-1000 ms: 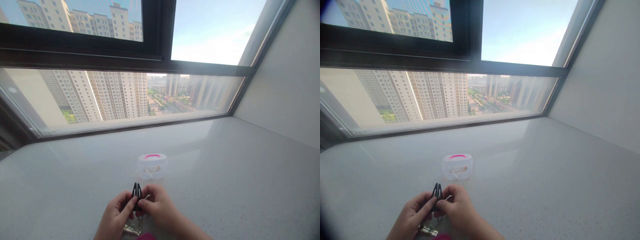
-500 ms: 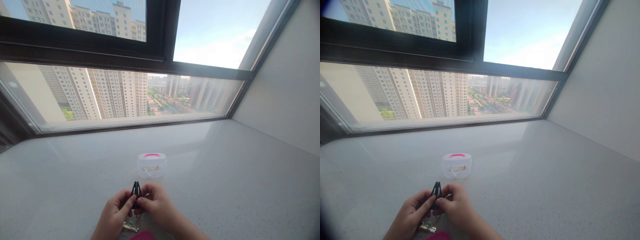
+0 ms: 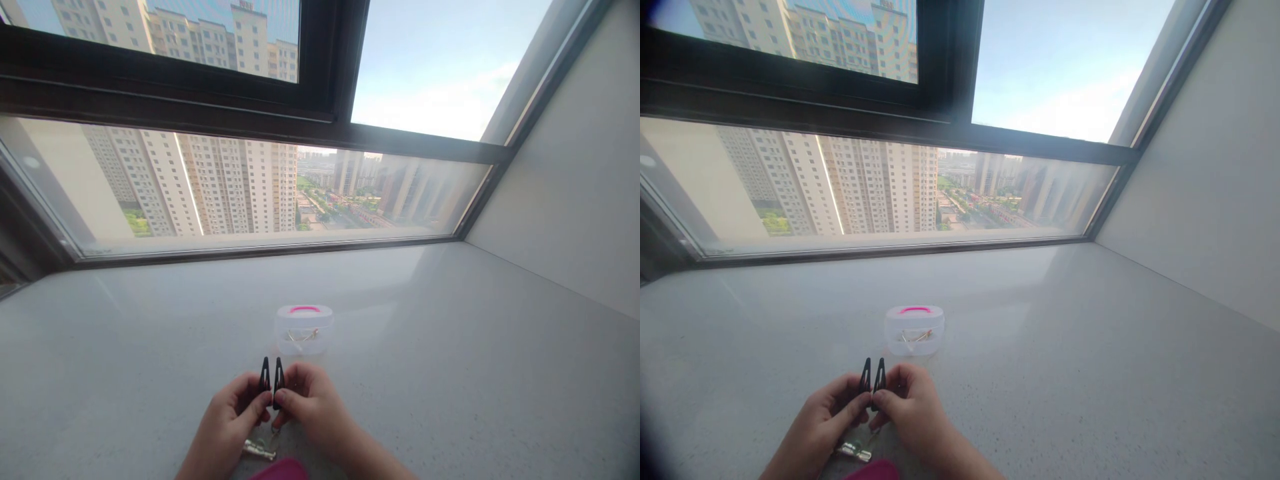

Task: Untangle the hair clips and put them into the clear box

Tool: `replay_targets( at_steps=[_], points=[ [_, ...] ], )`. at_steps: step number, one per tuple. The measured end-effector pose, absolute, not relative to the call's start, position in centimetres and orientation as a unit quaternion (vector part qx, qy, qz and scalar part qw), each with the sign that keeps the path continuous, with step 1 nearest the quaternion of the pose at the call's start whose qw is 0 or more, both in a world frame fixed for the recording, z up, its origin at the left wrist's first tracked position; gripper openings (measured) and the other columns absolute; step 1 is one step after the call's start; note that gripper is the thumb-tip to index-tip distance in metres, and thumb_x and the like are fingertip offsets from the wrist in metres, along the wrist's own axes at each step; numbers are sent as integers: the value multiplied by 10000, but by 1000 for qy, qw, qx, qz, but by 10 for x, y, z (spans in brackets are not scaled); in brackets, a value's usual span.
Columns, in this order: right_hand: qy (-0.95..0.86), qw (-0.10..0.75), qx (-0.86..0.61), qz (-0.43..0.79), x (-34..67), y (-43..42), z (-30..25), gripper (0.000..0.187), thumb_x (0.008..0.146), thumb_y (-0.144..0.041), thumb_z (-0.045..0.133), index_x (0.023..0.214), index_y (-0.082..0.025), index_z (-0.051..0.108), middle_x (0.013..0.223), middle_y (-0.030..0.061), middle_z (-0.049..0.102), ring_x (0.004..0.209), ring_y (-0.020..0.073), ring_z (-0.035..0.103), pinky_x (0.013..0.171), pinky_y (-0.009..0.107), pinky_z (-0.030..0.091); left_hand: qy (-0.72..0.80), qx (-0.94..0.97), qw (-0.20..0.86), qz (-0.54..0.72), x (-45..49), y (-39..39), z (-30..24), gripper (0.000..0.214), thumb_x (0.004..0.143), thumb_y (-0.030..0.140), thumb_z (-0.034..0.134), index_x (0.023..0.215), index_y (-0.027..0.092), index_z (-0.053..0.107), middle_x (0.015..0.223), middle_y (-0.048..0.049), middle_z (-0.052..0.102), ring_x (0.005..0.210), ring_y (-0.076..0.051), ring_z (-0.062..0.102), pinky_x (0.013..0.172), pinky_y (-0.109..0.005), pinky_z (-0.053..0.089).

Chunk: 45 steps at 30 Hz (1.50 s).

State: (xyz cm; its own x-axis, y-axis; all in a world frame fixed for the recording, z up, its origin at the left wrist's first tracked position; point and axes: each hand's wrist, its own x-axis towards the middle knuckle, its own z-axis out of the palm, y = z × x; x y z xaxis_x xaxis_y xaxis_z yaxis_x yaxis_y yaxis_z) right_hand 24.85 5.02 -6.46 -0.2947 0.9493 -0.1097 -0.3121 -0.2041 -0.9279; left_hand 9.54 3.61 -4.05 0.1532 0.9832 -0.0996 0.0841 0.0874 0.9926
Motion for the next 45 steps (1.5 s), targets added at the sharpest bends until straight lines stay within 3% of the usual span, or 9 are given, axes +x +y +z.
replay_targets(
  at_steps=[32, 45],
  points=[
    [-437, 456, -374, 679, 251, 48, -55, 217, 651, -271, 730, 763, -125, 616, 691, 15, 640, 533, 141, 620, 567, 283, 503, 484, 490, 580, 436, 100, 33, -34, 220, 708, 333, 726, 815, 143, 705, 706, -43, 717, 687, -200, 642, 647, -273, 511],
    [-460, 447, -378, 667, 253, 49, -56, 336, 645, -393, 767, 785, -118, 633, 658, 15, 639, 497, 143, 619, 500, 256, 489, 517, 487, 560, 427, 98, 34, -34, 227, 708, 334, 702, 823, 138, 706, 691, -34, 693, 579, -154, 603, 540, -229, 460]
  ],
)
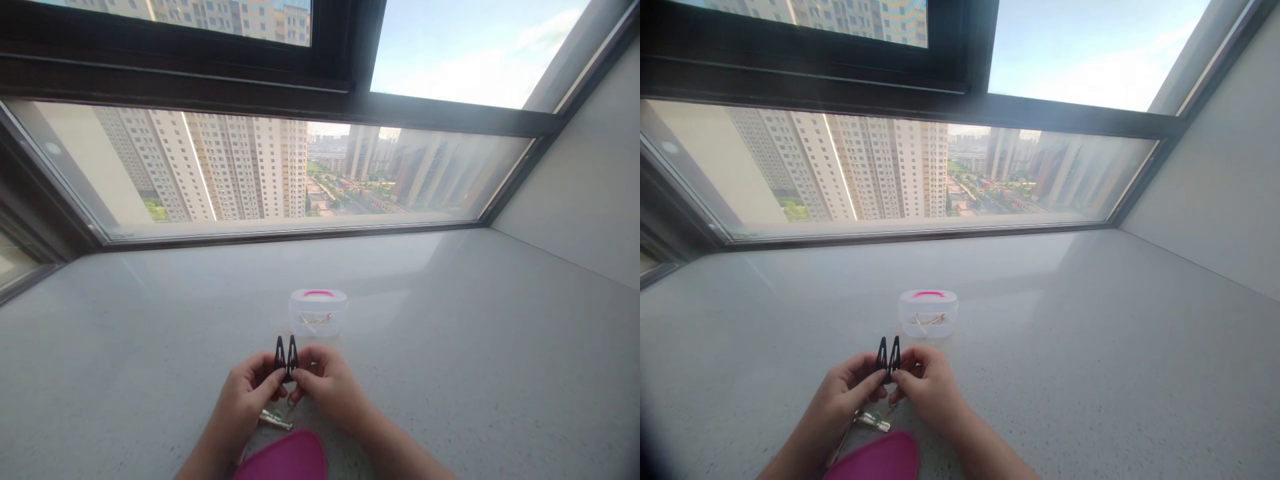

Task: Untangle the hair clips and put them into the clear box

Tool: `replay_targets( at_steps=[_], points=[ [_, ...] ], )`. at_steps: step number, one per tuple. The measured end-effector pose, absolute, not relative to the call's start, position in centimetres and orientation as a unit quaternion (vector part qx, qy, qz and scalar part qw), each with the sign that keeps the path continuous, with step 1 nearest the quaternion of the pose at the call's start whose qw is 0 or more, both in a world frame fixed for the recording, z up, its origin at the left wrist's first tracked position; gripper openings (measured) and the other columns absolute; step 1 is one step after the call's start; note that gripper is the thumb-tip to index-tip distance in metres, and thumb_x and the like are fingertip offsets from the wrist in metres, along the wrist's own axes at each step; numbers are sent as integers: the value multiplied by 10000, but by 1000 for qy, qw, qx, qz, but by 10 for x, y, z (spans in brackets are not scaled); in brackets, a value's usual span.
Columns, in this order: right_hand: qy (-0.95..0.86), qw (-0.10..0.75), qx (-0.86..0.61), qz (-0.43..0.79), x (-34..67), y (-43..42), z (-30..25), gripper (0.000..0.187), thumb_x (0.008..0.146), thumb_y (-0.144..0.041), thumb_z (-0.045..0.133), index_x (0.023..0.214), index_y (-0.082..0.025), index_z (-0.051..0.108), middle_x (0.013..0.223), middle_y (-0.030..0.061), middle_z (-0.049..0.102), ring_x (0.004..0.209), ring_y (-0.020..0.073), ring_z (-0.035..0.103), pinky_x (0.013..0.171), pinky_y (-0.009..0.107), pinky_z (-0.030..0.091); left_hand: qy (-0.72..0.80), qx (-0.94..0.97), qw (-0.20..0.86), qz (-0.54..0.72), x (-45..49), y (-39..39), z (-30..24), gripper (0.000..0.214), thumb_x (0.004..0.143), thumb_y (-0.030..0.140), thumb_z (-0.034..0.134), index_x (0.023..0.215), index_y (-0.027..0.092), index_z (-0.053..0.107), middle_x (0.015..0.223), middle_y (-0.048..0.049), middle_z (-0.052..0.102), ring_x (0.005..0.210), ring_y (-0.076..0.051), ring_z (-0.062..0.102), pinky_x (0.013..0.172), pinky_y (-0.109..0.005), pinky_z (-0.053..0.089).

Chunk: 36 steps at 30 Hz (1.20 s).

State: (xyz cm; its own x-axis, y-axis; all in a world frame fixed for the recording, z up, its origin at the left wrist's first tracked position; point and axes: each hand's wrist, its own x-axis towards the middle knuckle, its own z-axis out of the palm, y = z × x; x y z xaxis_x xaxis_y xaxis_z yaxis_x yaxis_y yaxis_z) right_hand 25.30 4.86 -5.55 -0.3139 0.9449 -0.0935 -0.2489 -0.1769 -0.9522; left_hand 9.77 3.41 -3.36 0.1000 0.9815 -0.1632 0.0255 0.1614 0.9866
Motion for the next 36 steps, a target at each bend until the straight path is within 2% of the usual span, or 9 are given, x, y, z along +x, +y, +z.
replay_targets(
  at_steps=[19, 36],
  points=[
    [-482, 433, -398, 650, 254, 48, -56, 282, 674, -362, 742, 786, -116, 664, 646, 17, 646, 476, 128, 599, 470, 232, 453, 508, 473, 574, 435, 99, 31, -28, 233, 694, 315, 721, 834, 129, 718, 729, -55, 710, 620, -166, 624, 597, -258, 494],
    [-480, 443, -404, 640, 252, 46, -54, 228, 674, -308, 728, 769, -114, 654, 545, -16, 591, 412, 106, 560, 406, 192, 411, 509, 493, 569, 418, 97, 33, -32, 177, 704, 290, 714, 782, 131, 708, 681, -32, 699, 574, -142, 597, 549, -224, 460]
  ],
)
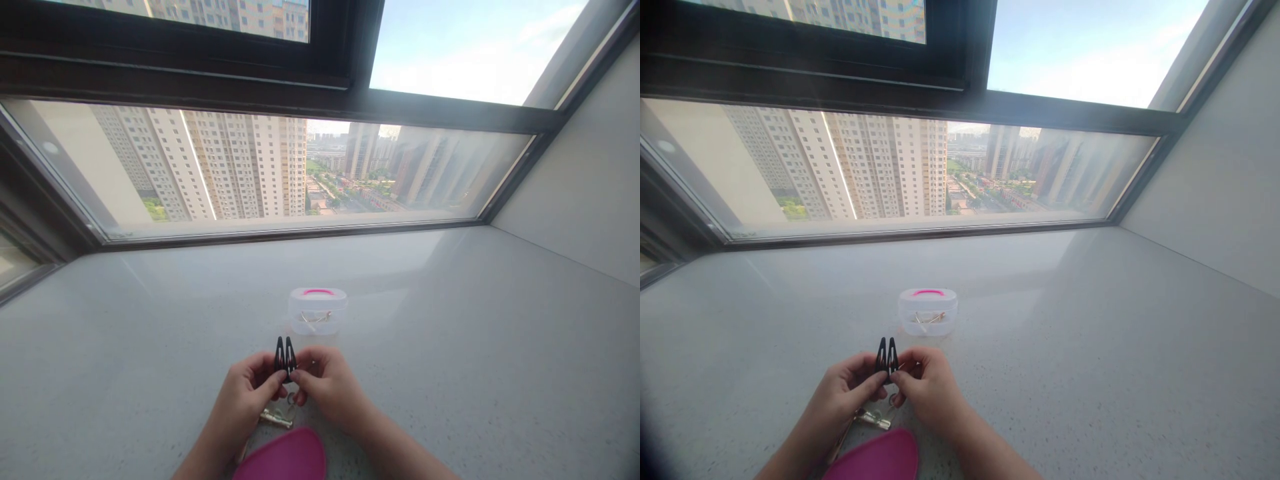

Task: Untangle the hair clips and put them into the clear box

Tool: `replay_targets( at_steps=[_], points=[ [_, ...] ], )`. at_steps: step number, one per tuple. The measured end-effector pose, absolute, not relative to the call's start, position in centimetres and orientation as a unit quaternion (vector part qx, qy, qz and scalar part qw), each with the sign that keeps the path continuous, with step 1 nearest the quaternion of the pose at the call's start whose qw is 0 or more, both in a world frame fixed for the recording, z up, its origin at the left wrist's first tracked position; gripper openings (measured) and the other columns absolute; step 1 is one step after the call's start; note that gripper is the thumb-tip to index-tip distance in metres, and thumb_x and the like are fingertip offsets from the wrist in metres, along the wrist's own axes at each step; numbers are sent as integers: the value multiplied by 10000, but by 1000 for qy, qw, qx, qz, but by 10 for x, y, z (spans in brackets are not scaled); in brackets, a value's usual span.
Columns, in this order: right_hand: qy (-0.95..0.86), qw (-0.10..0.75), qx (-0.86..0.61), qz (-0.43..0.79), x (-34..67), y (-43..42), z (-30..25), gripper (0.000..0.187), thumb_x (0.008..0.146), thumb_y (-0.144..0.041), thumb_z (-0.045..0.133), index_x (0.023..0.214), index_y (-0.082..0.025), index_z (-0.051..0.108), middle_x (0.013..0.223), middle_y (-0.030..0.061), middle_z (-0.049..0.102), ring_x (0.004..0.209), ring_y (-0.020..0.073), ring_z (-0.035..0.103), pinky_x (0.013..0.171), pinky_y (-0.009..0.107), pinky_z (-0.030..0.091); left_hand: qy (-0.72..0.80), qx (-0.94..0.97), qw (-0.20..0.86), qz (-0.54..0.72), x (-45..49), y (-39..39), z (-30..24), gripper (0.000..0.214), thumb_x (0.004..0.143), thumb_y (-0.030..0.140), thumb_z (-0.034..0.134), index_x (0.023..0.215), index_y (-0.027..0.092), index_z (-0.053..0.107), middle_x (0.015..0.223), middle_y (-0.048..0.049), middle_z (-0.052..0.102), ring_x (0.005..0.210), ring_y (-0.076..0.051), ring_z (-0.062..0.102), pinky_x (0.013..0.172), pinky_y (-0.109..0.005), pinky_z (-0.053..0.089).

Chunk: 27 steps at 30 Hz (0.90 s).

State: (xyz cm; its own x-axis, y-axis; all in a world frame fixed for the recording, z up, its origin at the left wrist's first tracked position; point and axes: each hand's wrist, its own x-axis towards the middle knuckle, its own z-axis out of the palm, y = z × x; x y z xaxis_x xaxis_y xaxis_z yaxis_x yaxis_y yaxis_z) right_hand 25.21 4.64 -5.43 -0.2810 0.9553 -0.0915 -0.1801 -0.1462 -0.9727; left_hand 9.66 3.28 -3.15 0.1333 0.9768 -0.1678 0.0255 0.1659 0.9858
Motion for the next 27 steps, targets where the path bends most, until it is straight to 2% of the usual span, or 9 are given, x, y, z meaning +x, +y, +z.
replay_targets(
  at_steps=[8, 27],
  points=[
    [-479, 444, -402, 642, 252, 47, -53, 179, 672, -251, 701, 772, -105, 672, 561, -5, 614, 414, 102, 562, 408, 184, 413, 512, 488, 567, 421, 97, 33, -32, 182, 703, 293, 713, 790, 133, 709, 616, -8, 673, 549, -128, 573, 519, -202, 429],
    [-482, 446, -402, 638, 252, 47, -54, 118, 692, -193, 660, 769, -105, 677, 590, 7, 634, 417, 97, 560, 415, 185, 428, 516, 484, 566, 423, 98, 32, -31, 191, 690, 294, 727, 789, 132, 714, 670, -29, 684, 559, -134, 566, 536, -220, 445]
  ],
)
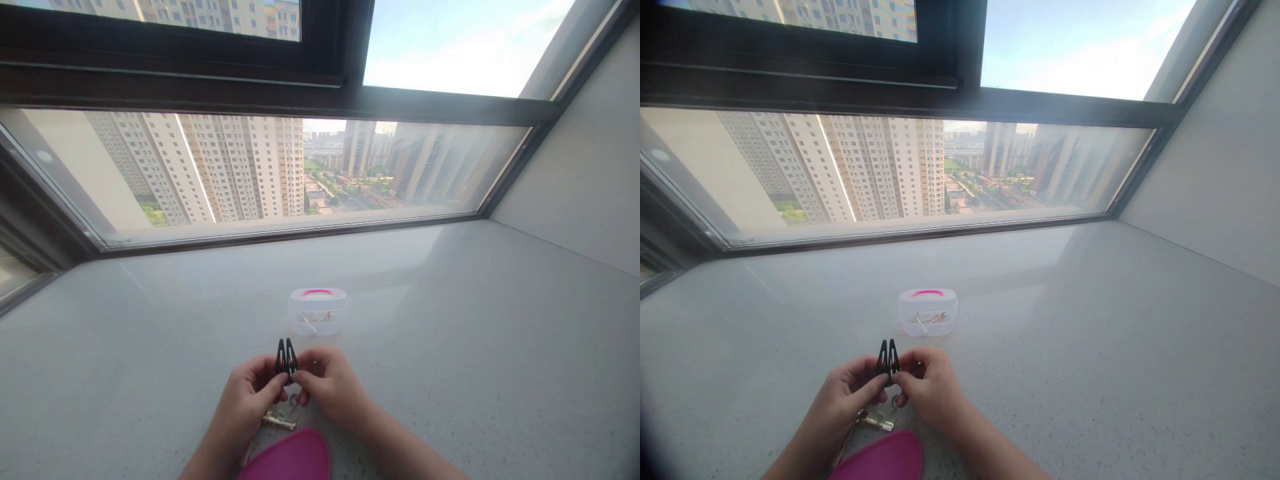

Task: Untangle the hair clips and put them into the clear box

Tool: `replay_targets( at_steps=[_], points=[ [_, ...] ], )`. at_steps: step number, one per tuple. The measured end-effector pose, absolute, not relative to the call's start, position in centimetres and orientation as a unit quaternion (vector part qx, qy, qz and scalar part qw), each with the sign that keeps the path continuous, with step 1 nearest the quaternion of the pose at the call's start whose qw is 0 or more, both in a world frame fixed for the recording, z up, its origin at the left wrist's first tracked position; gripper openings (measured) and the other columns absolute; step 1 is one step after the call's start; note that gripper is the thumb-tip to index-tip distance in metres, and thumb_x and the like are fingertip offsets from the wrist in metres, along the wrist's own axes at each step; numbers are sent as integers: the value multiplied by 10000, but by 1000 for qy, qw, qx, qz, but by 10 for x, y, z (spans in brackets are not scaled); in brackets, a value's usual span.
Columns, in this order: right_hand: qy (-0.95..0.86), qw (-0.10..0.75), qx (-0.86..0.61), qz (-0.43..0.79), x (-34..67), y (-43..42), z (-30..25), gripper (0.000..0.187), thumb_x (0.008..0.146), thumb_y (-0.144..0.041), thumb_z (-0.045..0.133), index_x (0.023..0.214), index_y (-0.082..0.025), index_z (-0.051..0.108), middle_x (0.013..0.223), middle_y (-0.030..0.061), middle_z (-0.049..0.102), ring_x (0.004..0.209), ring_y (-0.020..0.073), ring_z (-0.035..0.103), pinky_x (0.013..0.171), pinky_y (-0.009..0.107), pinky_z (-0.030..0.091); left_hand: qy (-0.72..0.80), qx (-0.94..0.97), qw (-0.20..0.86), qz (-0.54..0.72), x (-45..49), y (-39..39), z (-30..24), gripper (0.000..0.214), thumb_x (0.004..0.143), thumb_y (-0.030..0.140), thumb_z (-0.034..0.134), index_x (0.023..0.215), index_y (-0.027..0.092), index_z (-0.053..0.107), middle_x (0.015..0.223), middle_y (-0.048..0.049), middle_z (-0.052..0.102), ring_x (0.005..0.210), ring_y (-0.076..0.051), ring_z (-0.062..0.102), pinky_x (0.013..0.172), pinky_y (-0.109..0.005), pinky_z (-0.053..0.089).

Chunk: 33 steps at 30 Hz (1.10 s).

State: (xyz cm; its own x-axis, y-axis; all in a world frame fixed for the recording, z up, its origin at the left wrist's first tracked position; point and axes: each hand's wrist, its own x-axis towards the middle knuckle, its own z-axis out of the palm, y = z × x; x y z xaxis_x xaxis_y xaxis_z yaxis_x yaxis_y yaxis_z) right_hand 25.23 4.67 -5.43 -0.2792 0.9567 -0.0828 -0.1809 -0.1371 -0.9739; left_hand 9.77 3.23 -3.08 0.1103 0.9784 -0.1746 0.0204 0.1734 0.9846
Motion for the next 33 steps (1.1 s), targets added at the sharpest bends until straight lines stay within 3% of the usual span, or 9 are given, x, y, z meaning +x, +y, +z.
replay_targets(
  at_steps=[14, 22, 33],
  points=[
    [-475, 444, -407, 642, 252, 46, -50, 142, 670, -230, 679, 742, -110, 658, 573, -4, 613, 409, 101, 558, 406, 187, 419, 510, 502, 566, 409, 94, 34, -35, 199, 715, 298, 714, 838, 142, 730, 694, -31, 689, 570, -135, 567, 546, -218, 454],
    [-492, 447, -402, 630, 254, 47, -50, 231, 687, -250, 688, 869, -110, 711, 529, -26, 583, 404, 91, 544, 410, 180, 412, 505, 511, 564, 406, 93, 33, -35, 189, 741, 311, 695, 825, 143, 710, 713, -29, 683, 593, -140, 575, 564, -222, 466],
    [-490, 439, -397, 640, 254, 46, -50, 225, 682, -272, 709, 842, -114, 699, 528, -25, 583, 413, 86, 538, 415, 179, 410, 508, 499, 570, 410, 95, 33, -31, 214, 727, 307, 710, 864, 143, 725, 699, -23, 681, 590, -146, 573, 571, -233, 462]
  ],
)
